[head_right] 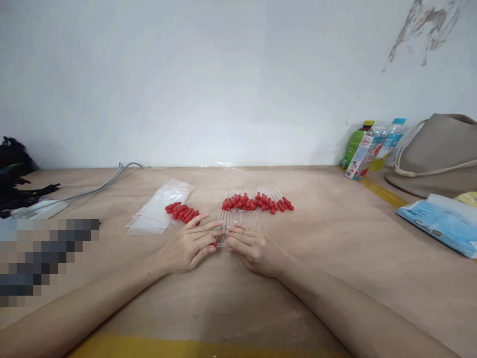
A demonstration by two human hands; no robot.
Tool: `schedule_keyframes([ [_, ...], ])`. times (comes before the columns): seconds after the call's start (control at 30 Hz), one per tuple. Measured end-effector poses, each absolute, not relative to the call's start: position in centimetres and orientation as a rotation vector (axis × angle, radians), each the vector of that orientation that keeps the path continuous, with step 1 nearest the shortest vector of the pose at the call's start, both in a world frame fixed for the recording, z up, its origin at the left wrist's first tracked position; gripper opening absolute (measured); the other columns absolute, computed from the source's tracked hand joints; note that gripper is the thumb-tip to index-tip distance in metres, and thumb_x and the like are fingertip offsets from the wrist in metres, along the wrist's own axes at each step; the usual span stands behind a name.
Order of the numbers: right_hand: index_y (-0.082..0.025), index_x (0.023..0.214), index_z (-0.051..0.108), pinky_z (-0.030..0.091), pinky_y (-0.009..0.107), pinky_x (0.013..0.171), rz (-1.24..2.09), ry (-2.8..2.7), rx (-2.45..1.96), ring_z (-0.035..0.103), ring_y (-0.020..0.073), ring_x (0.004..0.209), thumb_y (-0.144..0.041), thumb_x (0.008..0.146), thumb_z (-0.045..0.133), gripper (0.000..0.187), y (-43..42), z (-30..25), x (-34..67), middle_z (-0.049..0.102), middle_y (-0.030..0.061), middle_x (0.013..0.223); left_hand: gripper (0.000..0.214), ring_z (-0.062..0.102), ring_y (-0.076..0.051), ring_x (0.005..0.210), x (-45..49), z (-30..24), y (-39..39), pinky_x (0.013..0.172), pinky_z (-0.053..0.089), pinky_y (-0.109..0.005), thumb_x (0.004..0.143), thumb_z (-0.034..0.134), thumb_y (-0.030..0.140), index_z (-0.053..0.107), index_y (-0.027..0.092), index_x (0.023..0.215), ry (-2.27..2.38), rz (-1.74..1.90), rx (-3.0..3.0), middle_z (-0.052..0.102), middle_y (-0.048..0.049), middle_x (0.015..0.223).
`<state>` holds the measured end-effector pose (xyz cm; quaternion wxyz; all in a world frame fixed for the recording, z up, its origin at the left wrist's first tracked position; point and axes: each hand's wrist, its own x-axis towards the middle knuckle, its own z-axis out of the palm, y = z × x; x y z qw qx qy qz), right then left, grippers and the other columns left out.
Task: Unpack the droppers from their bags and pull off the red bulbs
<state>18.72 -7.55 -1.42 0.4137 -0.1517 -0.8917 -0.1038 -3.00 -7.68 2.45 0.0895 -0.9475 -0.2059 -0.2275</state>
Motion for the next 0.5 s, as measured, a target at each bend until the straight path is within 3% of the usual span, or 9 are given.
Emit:
schedule_keyframes([
  [0.23, -0.018, 0.108, 0.056, 0.045, 0.037, 0.095, -0.236, -2.203, -0.494, 0.057, 0.0173, 0.102, -0.011, 0.082, 0.047, 0.028, -7.9, -0.5, 21.1, 0.065, 0.0066, 0.100, 0.014, 0.047, -0.020, 0.115, -5.2, 2.0, -7.2, 0.100, 0.032, -0.042, 0.087, 0.041, 0.017, 0.055, 0.017, 0.090, -0.637, -0.757, -2.765, 0.062, -0.0046, 0.109],
  [0.4, -0.020, 0.102, 0.061, 0.048, 0.034, 0.068, -0.305, -2.083, -0.793, 0.057, 0.0163, 0.069, -0.021, 0.082, 0.050, 0.023, -7.4, -0.4, 21.7, 0.059, 0.0024, 0.065, 0.015, 0.055, -0.017, 0.091, -6.3, 1.7, -6.2, 0.079, 0.046, -0.032, 0.085, 0.047, 0.021, 0.056, 0.019, 0.097, -0.841, -1.024, -2.655, 0.061, -0.0068, 0.096],
  [0.5, -0.017, 0.110, 0.057, 0.043, 0.032, 0.064, -0.265, -2.081, -0.900, 0.053, 0.0163, 0.067, -0.019, 0.085, 0.044, 0.029, -7.4, -0.2, 20.6, 0.057, 0.0043, 0.068, 0.021, 0.053, -0.017, 0.091, -6.6, 1.9, -5.1, 0.079, 0.046, -0.032, 0.086, 0.043, 0.019, 0.056, 0.018, 0.103, -1.052, -1.256, -2.474, 0.053, -0.0086, 0.097],
])
